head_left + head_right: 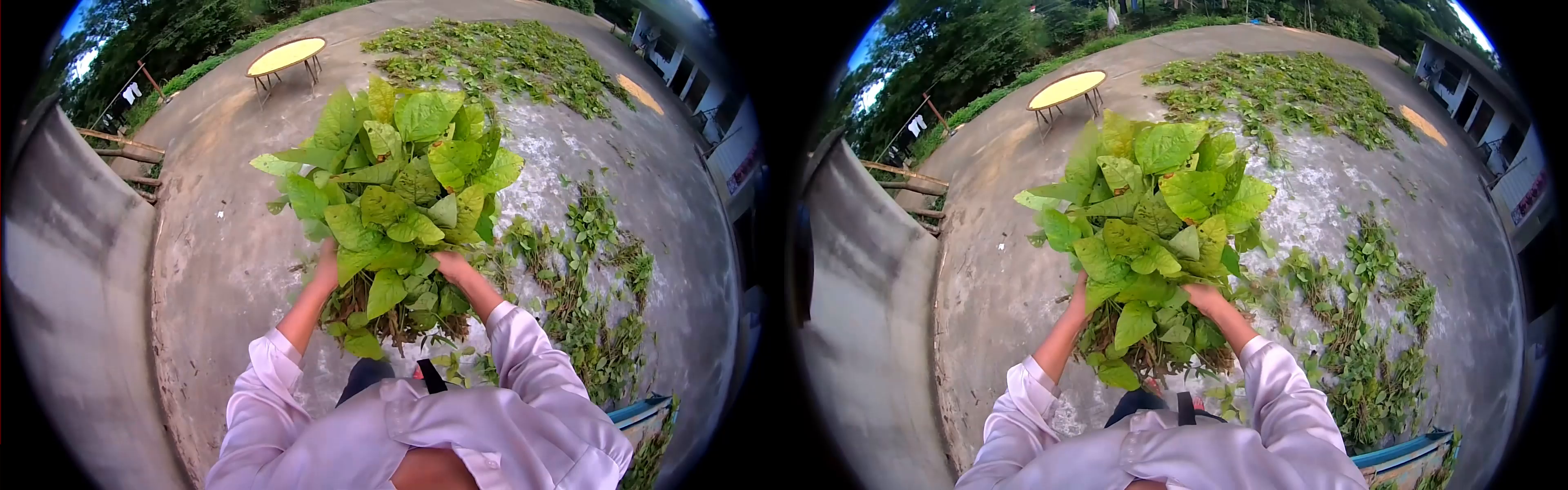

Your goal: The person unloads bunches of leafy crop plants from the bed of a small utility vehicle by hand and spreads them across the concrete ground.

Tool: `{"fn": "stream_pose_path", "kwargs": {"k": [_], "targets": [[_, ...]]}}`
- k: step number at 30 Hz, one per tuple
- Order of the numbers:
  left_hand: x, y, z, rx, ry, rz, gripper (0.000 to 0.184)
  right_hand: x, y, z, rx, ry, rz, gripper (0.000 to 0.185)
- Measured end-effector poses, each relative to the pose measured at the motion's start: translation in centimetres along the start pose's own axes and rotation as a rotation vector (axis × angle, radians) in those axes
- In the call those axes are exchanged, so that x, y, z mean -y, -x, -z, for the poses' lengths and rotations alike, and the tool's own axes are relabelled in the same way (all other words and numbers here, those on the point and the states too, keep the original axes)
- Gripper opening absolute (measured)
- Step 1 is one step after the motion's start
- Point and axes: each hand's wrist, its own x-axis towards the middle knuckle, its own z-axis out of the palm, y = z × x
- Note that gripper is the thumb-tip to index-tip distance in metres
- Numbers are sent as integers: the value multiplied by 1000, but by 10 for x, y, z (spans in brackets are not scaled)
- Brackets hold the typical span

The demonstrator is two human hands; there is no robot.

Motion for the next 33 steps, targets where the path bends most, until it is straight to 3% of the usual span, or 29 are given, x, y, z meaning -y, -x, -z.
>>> {"fn": "stream_pose_path", "kwargs": {"k": [3,5,7,10,12,16,19,21,23,25,27,29,31,33], "targets": [[-6,-90,39,-75,150,17,43,7,-124,24,85,303,72,44],[-3,-149,61,-152,78,-60,36,13,-199,35,58,386,116,46],[17,-177,72,-205,40,-114,33,27,-218,47,16,395,317,24],[11,-279,102,-152,131,-58,39,42,-323,81,81,349,139,24],[14,-348,121,-160,80,-40,35,8,-407,96,-47,385,351,23],[-34,-462,103,-268,8,-40,24,-5,-514,163,-303,375,455,30],[-68,-571,94,-346,-212,-49,24,37,-580,247,-375,273,425,33],[-43,-655,115,-263,-111,-154,23,42,-636,300,-403,459,341,32],[-71,-730,106,-225,-62,-177,22,61,-677,354,-409,488,312,32],[-90,-805,105,-207,65,-118,21,39,-765,410,-607,-93,585,33],[-91,-885,127,-259,116,-211,21,27,-807,485,-719,168,451,42],[-93,-927,149,-338,187,-178,25,29,-812,542,-769,214,506,42],[-93,-979,179,-449,220,-217,26,-10,-872,615,-925,614,497,39],[-94,-1013,203,-553,158,-204,27,-34,-908,662,-1008,654,521,34]]}}
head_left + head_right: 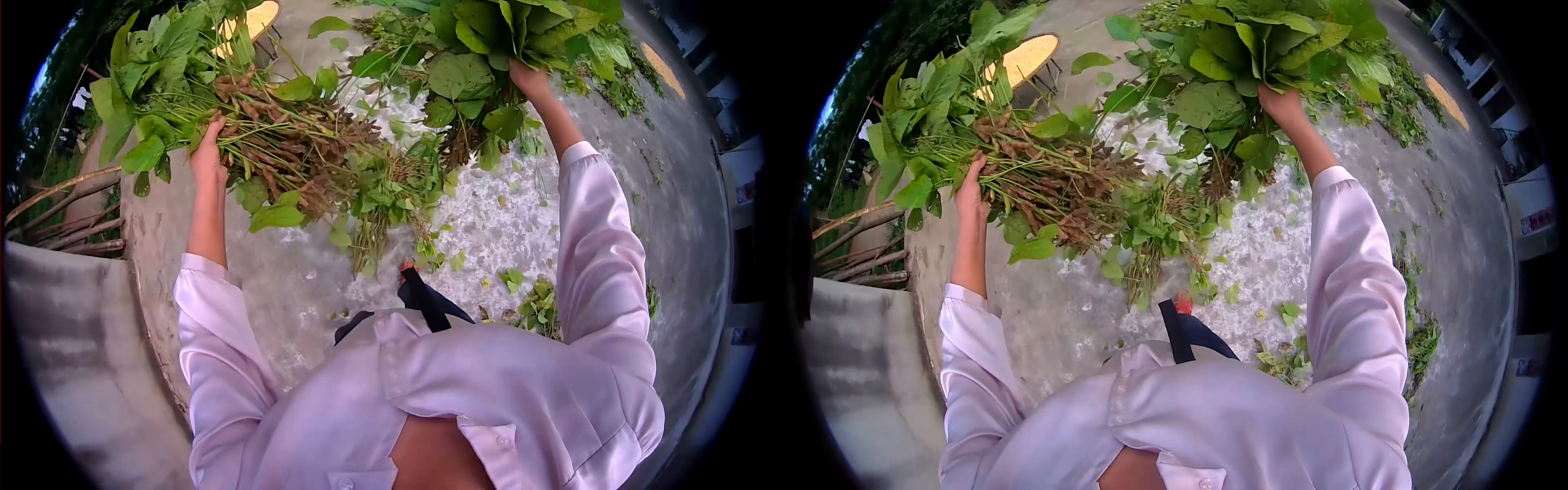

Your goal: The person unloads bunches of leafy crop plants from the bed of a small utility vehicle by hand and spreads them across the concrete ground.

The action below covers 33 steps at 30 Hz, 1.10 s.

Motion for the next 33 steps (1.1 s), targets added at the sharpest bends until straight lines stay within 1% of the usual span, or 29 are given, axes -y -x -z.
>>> {"fn": "stream_pose_path", "kwargs": {"k": [1,3,4,5,6,7,8,9,10,11,12,14,16,17,18,20,22,23,24,25,26,27,28,30,31,32,33], "targets": [[-2,-9,-3,-57,-18,-8,28,-23,-13,-11,-78,1,12,32],[10,-20,3,-155,-51,7,29,-60,-15,-22,-272,-71,-62,30],[16,-35,10,-199,-50,20,30,-78,-20,-26,-310,-91,-153,30],[24,-47,21,-240,-89,56,32,-105,-21,-22,-115,271,-85,32],[36,-62,33,-275,-125,89,34,-124,-19,-21,179,236,-330,34],[49,-78,48,-264,-150,98,34,-125,-12,-22,18,123,-283,34],[63,-90,64,-260,-170,108,35,-140,-2,-31,-67,216,-240,34],[75,-96,73,-293,-180,155,35,-183,15,-47,-180,97,-267,36],[84,-102,83,-324,-190,204,36,-201,34,-50,-56,73,-452,39],[92,-105,91,-373,-239,211,35,-188,35,-41,196,125,-405,42],[94,-112,97,-413,-290,214,34,-183,40,-38,183,187,-421,43],[117,-124,131,-310,-278,225,36,-185,32,-34,128,322,-431,44],[126,-123,146,-345,-314,267,40,-175,12,-38,96,129,-655,42],[133,-124,159,-344,-325,278,38,-208,10,-44,251,181,-698,41],[143,-123,172,-342,-332,291,36,-237,12,-57,215,190,-520,41],[165,-134,197,-370,-410,287,37,-183,-53,-42,498,512,-607,43],[174,-132,215,-392,-456,291,38,-214,-76,-53,496,589,-472,45],[176,-132,221,-396,-460,295,38,-193,-99,-50,473,484,-628,42],[180,-133,223,-403,-460,296,38,-181,-121,-47,390,329,-813,38],[173,-130,218,-320,-363,368,39,-168,-143,-43,276,182,-986,34],[177,-138,219,-322,-389,352,39,-171,-158,-48,103,-15,-1188,30],[182,-138,225,-324,-414,332,39,-170,-163,-45,-16,-128,-1220,23],[185,-138,228,-326,-436,312,39,-167,-159,-45,-1,-177,-1240,22],[159,-130,194,-337,-401,370,38,-162,-145,-48,27,-281,-1274,23],[146,-128,180,-344,-386,398,37,-162,-134,-46,249,-315,-1457,26],[142,-129,177,-340,-394,431,38,-150,-127,-47,110,-439,-1474,23],[142,-135,172,-339,-398,465,38,-142,-130,-54,-57,-669,-1333,24]]}}
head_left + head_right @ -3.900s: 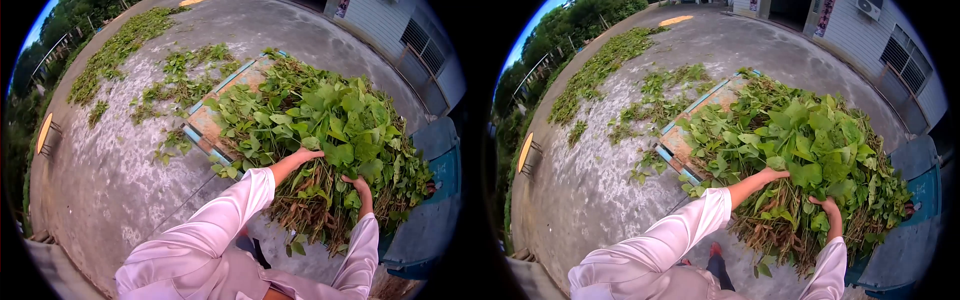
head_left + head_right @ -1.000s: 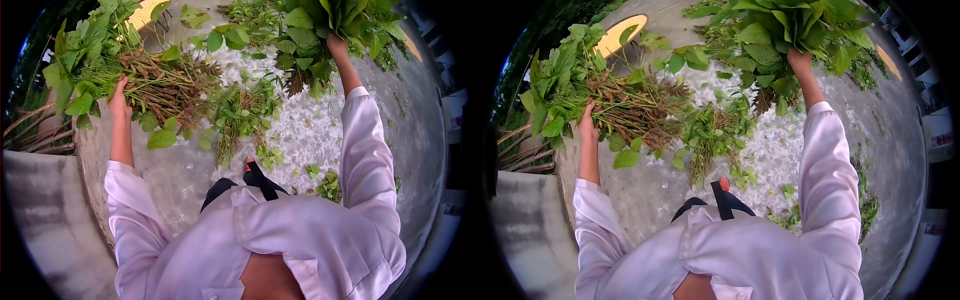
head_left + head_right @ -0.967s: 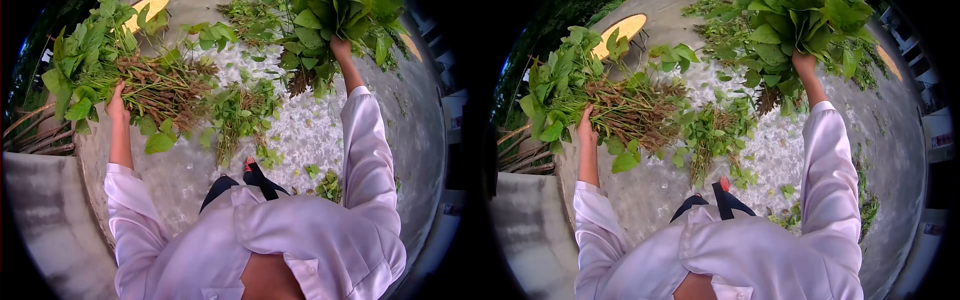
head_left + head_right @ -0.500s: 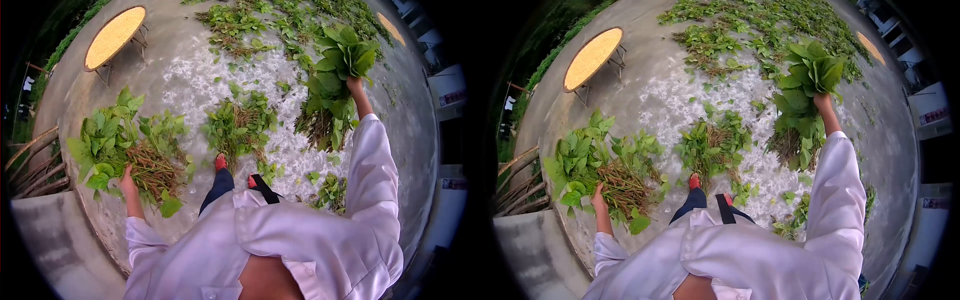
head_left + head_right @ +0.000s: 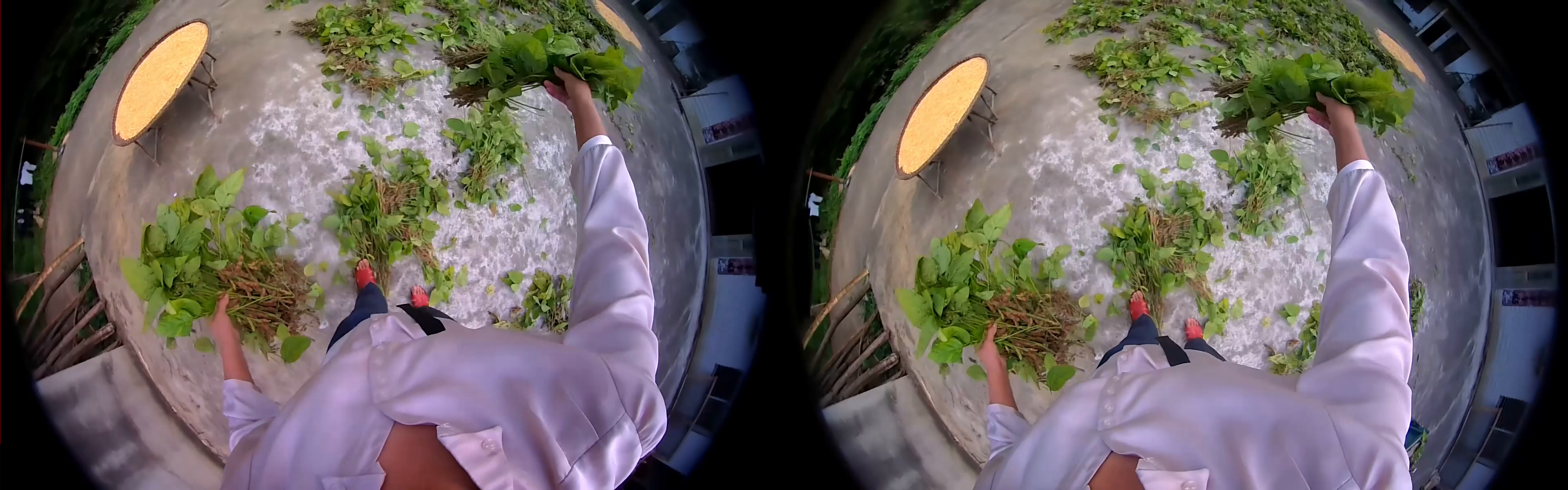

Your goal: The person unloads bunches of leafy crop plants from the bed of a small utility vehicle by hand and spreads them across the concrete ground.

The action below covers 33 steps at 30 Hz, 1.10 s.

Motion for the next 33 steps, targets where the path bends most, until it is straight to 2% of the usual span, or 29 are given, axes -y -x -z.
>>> {"fn": "stream_pose_path", "kwargs": {"k": [1,2,3,5,6,7,9,12,14,16,19,21,23,26,27,28,29,33], "targets": [[1,0,-1,1,-13,30,38,-4,5,-8,59,-243,146,25],[10,-9,2,26,8,-21,39,-5,8,-14,140,-399,195,31],[24,-23,7,51,20,-66,40,-19,9,-18,196,-390,221,46],[33,-31,10,92,25,-91,41,-30,59,-40,102,-78,275,61],[29,-29,4,100,32,-75,42,-49,59,-33,155,99,222,72],[23,-25,0,106,37,-54,43,-73,48,-23,216,116,140,70],[8,-8,-10,91,38,30,43,-109,73,-21,156,50,26,54],[3,-9,-16,119,26,29,44,-170,127,-9,189,226,-182,35],[18,-26,-16,118,32,22,45,-218,169,5,304,425,-348,33],[13,-25,-21,164,68,40,33,-288,210,29,388,587,-468,29],[6,-29,-37,192,75,14,27,-361,300,54,516,867,-544,32],[11,-57,-59,220,65,-28,26,-402,345,66,593,899,-628,27],[-18,-80,-109,193,45,-47,26,-415,365,67,594,780,-758,22],[-84,-131,-195,472,67,-160,36,-399,369,54,569,760,-838,23],[-111,-142,-227,413,106,-47,36,-393,366,49,559,747,-843,24],[-143,-134,-250,416,84,-34,35,-394,362,46,560,758,-814,25],[-161,-145,-272,549,16,-303,37,-395,359,42,560,768,-786,27],[-250,-137,-326,264,-864,-768,41,-370,343,12,494,710,-635,24]]}}
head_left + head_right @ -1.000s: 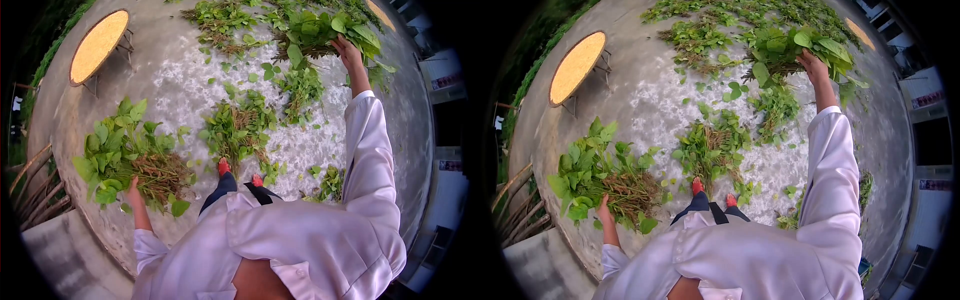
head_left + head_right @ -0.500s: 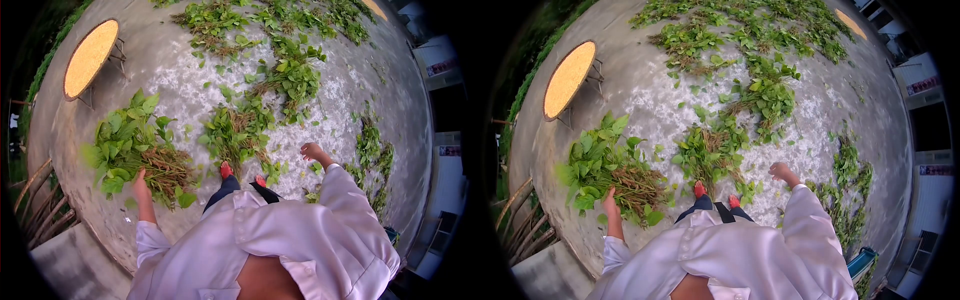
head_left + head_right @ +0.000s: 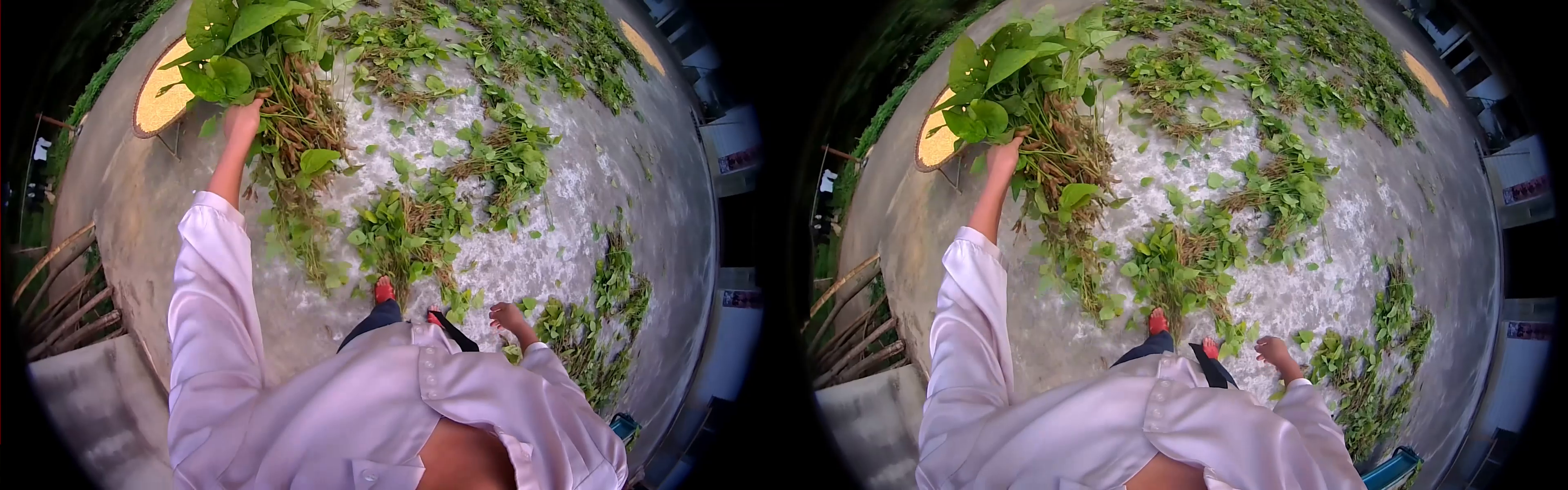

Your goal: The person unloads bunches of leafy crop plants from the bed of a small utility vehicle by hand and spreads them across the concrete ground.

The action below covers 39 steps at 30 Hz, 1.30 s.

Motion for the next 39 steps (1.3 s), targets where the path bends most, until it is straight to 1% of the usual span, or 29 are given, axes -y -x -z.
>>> {"fn": "stream_pose_path", "kwargs": {"k": [3,4,6,8,9,10,12,14,16,18,20,23,26,27,30,32,33,34,35,36,37,38,39], "targets": [[-28,13,-6,-235,235,-69,40,21,-3,3,-32,-197,56,26],[-18,8,-14,-256,306,-96,40,25,-3,2,-48,-255,70,26],[24,-14,-47,-302,452,-152,41,24,1,-2,-32,-251,68,27],[47,-24,-55,-231,321,-118,46,11,1,-13,-24,-268,42,28],[57,-24,-60,-221,637,-96,46,8,2,-13,-19,-218,-12,26],[65,-9,-59,-208,953,-72,47,2,4,-18,-2,-240,-30,25],[66,33,-34,-206,790,-12,43,-20,4,-27,28,-283,-67,23],[79,57,-27,-70,1145,187,38,-43,2,-32,77,-231,-88,21],[142,55,-45,39,878,135,29,-48,5,-35,99,-206,-137,20],[140,92,-34,22,903,301,22,-51,1,-38,102,-219,-137,21],[163,112,-35,63,834,269,20,-48,2,-36,74,-238,-133,21],[189,119,-33,272,787,292,15,-32,-1,-32,55,-283,-153,22],[189,113,-35,342,707,403,20,-21,-3,-34,40,-321,-142,22],[185,111,-35,310,699,365,18,-22,-1,-37,34,-330,-129,22],[156,39,-39,193,763,258,17,-14,4,-39,66,-328,-143,23],[126,-34,-34,11,800,360,17,-14,5,-38,54,-311,-137,22],[99,-69,-17,25,961,409,23,-13,6,-36,48,-303,-135,22],[64,-100,5,-4,1089,332,34,-14,5,-34,33,-320,-134,23],[22,-116,39,141,1261,215,50,-15,4,-30,19,-338,-136,23],[-25,-109,80,281,982,218,72,-16,3,-29,4,-357,-138,23],[-36,-137,86,170,636,280,92,-16,4,-27,-6,-367,-110,24],[-53,-143,95,238,529,308,100,-15,5,-25,-21,-379,-115,24],[-57,-148,92,347,449,284,95,-14,5,-23,-34,-390,-118,25]]}}
